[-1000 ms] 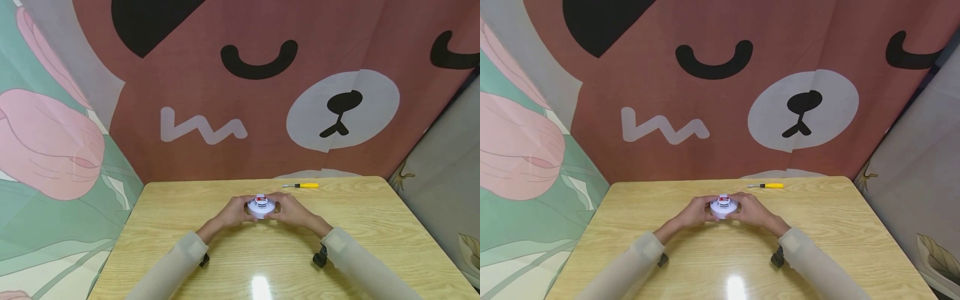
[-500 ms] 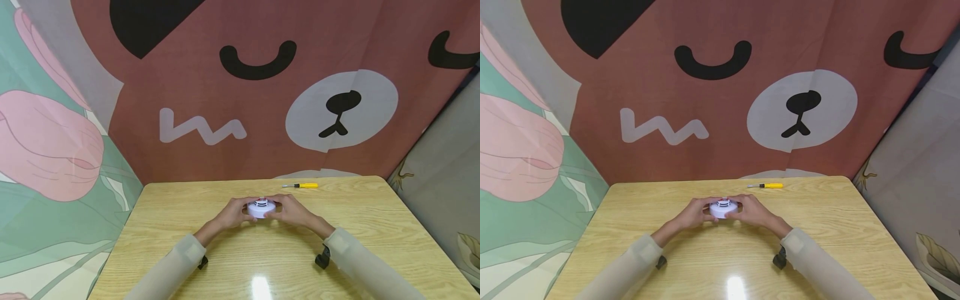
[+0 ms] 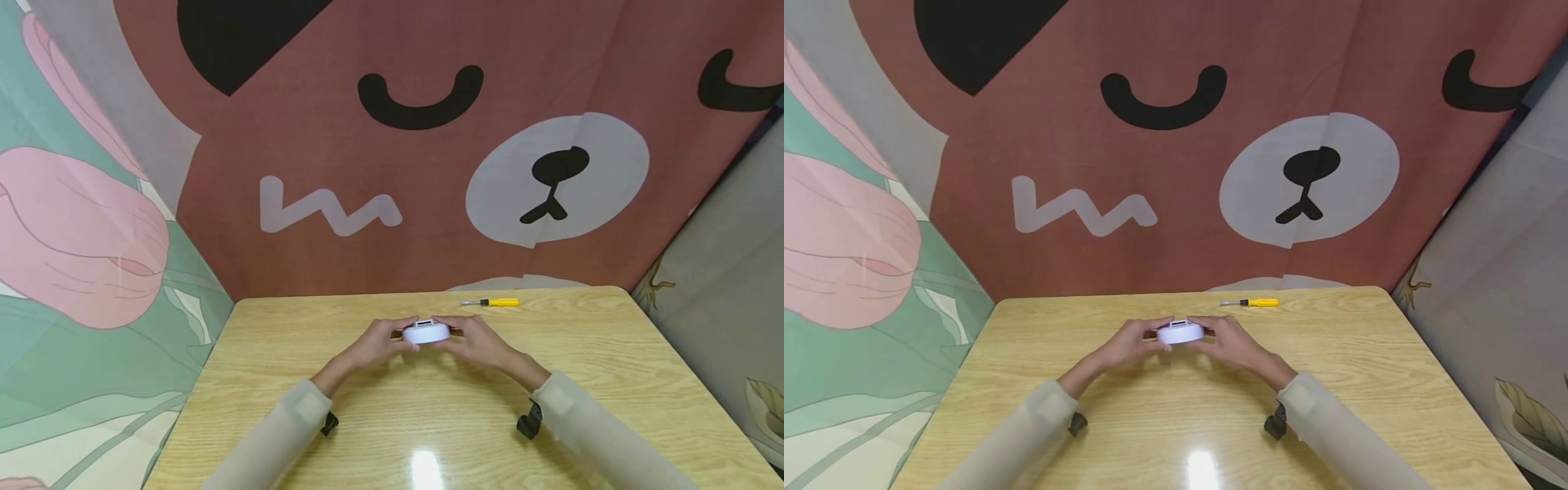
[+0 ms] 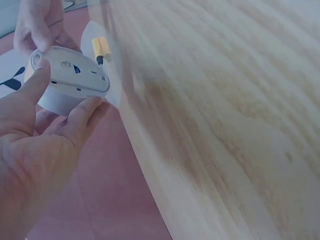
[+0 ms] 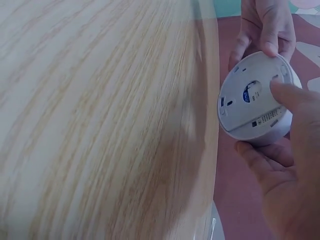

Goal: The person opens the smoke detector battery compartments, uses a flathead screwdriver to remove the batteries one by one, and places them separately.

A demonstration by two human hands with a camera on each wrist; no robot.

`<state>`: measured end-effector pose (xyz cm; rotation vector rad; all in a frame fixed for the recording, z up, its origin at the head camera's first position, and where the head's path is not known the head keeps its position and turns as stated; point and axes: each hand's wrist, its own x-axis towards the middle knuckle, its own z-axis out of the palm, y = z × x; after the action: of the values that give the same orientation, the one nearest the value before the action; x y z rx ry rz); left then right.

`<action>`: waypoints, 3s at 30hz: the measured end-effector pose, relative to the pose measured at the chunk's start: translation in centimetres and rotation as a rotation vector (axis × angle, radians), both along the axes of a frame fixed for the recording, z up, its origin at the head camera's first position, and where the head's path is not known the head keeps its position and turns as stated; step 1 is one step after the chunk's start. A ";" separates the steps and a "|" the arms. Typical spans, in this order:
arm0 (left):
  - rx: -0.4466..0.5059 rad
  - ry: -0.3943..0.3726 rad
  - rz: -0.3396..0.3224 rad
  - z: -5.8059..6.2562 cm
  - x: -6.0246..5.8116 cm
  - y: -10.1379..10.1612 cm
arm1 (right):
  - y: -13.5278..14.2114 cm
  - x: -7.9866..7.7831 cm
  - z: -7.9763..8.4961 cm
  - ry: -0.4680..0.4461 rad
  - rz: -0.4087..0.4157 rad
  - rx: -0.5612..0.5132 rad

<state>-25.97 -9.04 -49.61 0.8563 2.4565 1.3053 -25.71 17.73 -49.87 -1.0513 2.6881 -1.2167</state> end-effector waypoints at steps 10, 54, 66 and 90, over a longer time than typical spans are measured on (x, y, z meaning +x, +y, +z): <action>0.073 -0.027 0.032 0.2 -0.1 0.1 | -0.2 0.2 -0.2 0.062 -0.051 -0.025; -0.032 0.096 0.190 -0.3 -0.2 0.8 | -1.5 0.5 -0.4 -0.198 -0.217 -0.146; -0.058 0.073 0.184 -0.4 0.0 0.9 | -1.8 0.3 -0.2 -0.369 -0.233 -0.154; 0.014 -0.120 0.203 -1.0 -0.4 1.1 | -2.0 -0.1 -0.7 -0.312 -0.249 -0.047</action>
<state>-26.42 -7.93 -50.64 0.5252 2.4939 1.3972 -25.86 15.78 -50.59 -0.4861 2.6078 -1.3545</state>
